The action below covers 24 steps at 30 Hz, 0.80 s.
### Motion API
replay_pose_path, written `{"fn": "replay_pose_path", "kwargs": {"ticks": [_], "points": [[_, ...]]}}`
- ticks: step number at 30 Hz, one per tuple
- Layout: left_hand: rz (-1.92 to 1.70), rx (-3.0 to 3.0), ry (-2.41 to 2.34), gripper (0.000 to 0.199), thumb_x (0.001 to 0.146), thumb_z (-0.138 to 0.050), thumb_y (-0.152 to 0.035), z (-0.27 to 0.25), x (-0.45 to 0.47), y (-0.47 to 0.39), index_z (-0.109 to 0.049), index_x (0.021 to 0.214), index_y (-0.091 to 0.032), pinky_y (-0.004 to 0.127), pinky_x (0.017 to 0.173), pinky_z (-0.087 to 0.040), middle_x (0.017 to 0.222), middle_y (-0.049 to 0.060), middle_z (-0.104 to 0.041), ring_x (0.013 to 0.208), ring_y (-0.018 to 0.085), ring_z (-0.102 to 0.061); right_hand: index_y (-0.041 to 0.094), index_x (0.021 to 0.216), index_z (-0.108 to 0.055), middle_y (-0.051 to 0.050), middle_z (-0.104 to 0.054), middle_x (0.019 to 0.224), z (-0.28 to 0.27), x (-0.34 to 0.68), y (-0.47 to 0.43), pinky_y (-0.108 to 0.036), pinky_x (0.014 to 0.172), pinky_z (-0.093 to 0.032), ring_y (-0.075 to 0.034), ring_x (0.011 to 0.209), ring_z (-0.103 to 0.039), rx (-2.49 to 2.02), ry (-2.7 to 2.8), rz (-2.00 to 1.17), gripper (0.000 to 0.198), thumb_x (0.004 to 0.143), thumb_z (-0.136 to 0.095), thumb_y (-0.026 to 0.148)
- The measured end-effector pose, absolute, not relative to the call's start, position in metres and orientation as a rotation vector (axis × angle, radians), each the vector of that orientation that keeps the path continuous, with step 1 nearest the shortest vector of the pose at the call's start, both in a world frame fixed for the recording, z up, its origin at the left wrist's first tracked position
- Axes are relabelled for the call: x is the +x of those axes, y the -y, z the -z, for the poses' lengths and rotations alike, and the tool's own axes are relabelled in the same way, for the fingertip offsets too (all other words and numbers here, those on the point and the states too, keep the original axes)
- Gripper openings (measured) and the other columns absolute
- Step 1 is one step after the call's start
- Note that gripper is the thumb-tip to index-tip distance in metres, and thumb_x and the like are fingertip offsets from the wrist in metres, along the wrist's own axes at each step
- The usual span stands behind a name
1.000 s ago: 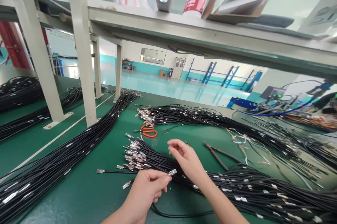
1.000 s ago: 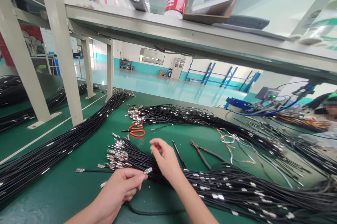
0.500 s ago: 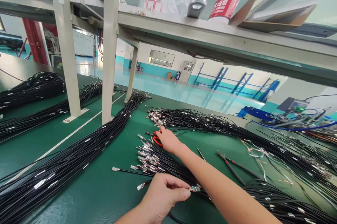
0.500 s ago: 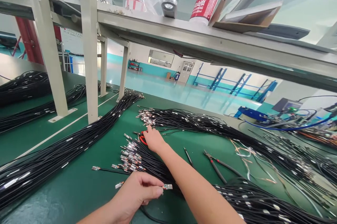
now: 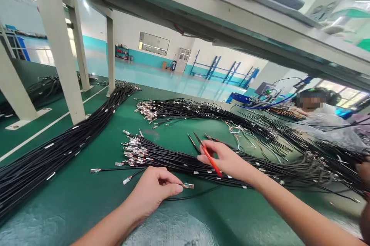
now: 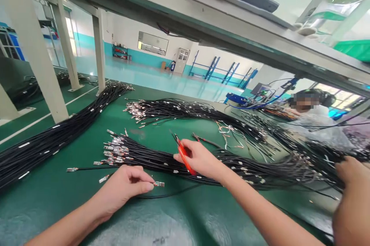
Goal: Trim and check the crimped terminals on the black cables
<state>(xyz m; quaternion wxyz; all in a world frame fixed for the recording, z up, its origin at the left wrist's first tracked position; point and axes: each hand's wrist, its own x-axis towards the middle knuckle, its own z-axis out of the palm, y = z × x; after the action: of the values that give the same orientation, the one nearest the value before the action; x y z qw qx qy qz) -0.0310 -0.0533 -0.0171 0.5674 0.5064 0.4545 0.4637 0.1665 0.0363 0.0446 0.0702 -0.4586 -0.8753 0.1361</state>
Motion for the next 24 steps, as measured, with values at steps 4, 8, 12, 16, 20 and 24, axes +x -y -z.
{"fn": "replay_pose_path", "kwargs": {"ticks": [4,8,12,16,20,24], "points": [[-1.009,1.292,-1.101,0.01,0.063,-0.065,-0.027,0.016,-0.03,0.057,-0.071,0.066,-0.02,0.023,0.055,-0.031,0.061,-0.001,-0.048,0.06,0.012,-0.043,0.02,0.057,-0.037,0.003,-0.05,0.053,-0.053,0.189,0.01,-0.023,0.049,-0.031,-0.012,0.05,-0.041,-1.411,2.671,-0.529,0.031,0.068,-0.061,0.037],[-0.942,1.342,-1.118,0.011,0.064,-0.064,-0.028,0.015,-0.031,0.058,-0.071,0.068,-0.021,0.023,0.056,-0.031,0.063,-0.001,-0.047,0.061,0.012,-0.043,0.02,0.056,-0.044,0.001,-0.053,0.056,-0.052,0.183,0.027,-0.026,0.056,-0.032,-0.013,0.053,-0.042,-1.282,2.832,-0.203,0.038,0.062,-0.065,0.05],[-0.892,1.361,-1.12,0.01,0.064,-0.064,-0.026,0.014,-0.032,0.058,-0.071,0.069,-0.02,0.023,0.057,-0.03,0.064,-0.001,-0.047,0.063,0.012,-0.044,0.018,0.061,-0.053,-0.001,-0.056,0.057,-0.05,0.175,0.027,-0.027,0.059,-0.031,-0.014,0.052,-0.045,-1.176,2.965,-0.067,0.035,0.07,-0.057,0.052],[-0.897,1.372,-1.127,0.011,0.064,-0.064,-0.025,0.013,-0.033,0.058,-0.071,0.07,-0.019,0.024,0.057,-0.028,0.063,-0.002,-0.045,0.062,0.012,-0.042,0.017,0.059,-0.054,0.0,-0.054,0.054,-0.048,0.173,0.025,-0.026,0.057,-0.03,-0.012,0.048,-0.043,-1.131,3.044,0.044,0.042,0.069,-0.056,0.058],[-0.906,1.37,-1.136,0.011,0.064,-0.064,-0.025,0.014,-0.032,0.058,-0.071,0.068,-0.018,0.024,0.056,-0.028,0.062,-0.002,-0.045,0.062,0.012,-0.042,0.017,0.057,-0.052,0.001,-0.054,0.053,-0.046,0.173,0.024,-0.025,0.055,-0.028,-0.011,0.047,-0.042,-1.079,3.056,0.169,0.043,0.066,-0.059,0.058],[-0.91,1.359,-1.134,0.011,0.063,-0.065,-0.026,0.017,-0.032,0.059,-0.071,0.068,-0.018,0.024,0.057,-0.028,0.062,-0.002,-0.046,0.062,0.012,-0.043,0.017,0.058,-0.053,0.0,-0.055,0.053,-0.043,0.172,0.024,-0.025,0.054,-0.027,-0.012,0.047,-0.044,-1.048,3.074,0.216,0.042,0.066,-0.06,0.058]]}}
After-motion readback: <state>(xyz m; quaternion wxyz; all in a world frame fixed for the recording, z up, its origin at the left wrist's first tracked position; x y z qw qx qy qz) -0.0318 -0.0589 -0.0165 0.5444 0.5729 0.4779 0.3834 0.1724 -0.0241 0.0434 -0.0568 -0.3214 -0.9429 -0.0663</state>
